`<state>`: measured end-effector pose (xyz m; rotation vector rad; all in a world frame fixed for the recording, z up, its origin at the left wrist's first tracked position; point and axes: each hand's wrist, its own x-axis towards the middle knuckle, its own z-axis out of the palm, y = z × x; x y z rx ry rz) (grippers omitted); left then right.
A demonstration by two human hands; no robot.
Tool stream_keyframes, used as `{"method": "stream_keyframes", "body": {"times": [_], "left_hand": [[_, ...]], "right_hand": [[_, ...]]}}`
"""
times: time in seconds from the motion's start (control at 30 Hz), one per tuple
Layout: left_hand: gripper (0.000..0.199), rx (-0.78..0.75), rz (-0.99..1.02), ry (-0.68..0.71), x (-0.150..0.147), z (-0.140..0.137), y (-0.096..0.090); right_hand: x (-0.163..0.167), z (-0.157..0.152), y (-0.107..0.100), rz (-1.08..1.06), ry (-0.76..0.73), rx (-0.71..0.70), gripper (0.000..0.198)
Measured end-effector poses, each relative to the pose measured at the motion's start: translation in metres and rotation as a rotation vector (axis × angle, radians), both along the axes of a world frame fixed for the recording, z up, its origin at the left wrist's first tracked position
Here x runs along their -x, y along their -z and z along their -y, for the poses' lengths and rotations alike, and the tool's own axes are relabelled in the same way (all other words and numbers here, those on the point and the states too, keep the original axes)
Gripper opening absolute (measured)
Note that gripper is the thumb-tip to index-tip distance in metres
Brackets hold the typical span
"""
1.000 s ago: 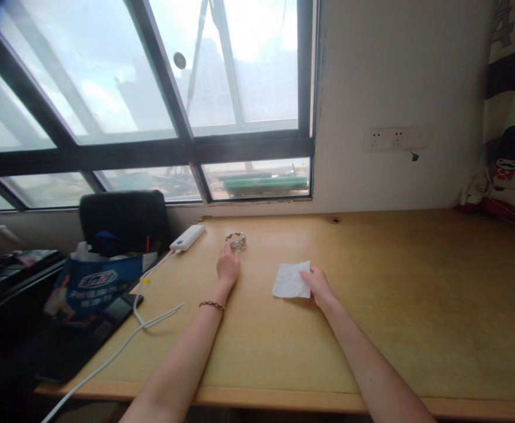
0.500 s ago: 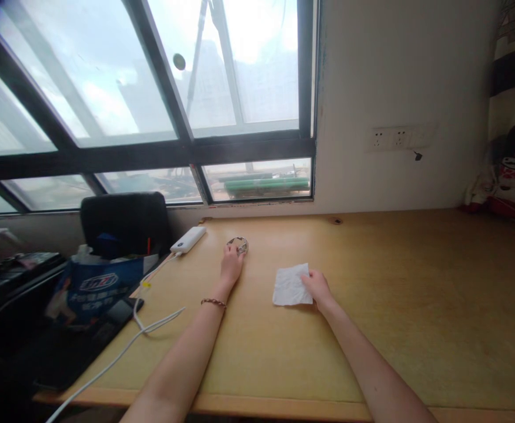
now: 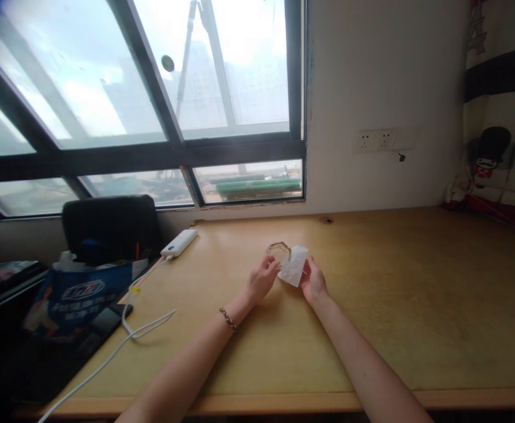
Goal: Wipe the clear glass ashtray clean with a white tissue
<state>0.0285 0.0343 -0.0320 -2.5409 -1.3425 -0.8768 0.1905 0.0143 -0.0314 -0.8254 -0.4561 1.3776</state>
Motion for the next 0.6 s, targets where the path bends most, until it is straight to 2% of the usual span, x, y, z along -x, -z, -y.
{"method": "stream_keyframes", "body": {"times": [0.1, 0.3, 0.43, 0.5, 0.6], "left_hand": [[0.023, -0.025, -0.012, 0.137, -0.007, 0.008, 0.003], [0.022, -0.043, 0.178, 0.268, -0.004, 0.012, 0.006], [0.022, -0.137, 0.077, 0.362, 0.000, 0.013, 0.003], [0.025, -0.109, 0.066, 0.409, 0.001, 0.014, 0.000], [0.034, -0.001, 0.217, 0.329, -0.002, 0.015, -0.005]], "right_hand": [[0.001, 0.000, 0.005, 0.153, -0.034, 0.021, 0.026], [0.011, 0.004, 0.008, 0.406, -0.173, -0.060, 0.035], [0.012, 0.005, 0.007, 0.636, -0.089, -0.100, 0.034], [0.010, 0.004, 0.009, 0.726, -0.032, -0.076, 0.029], [0.006, 0.002, 0.010, 0.875, 0.026, -0.063, 0.023]]}}
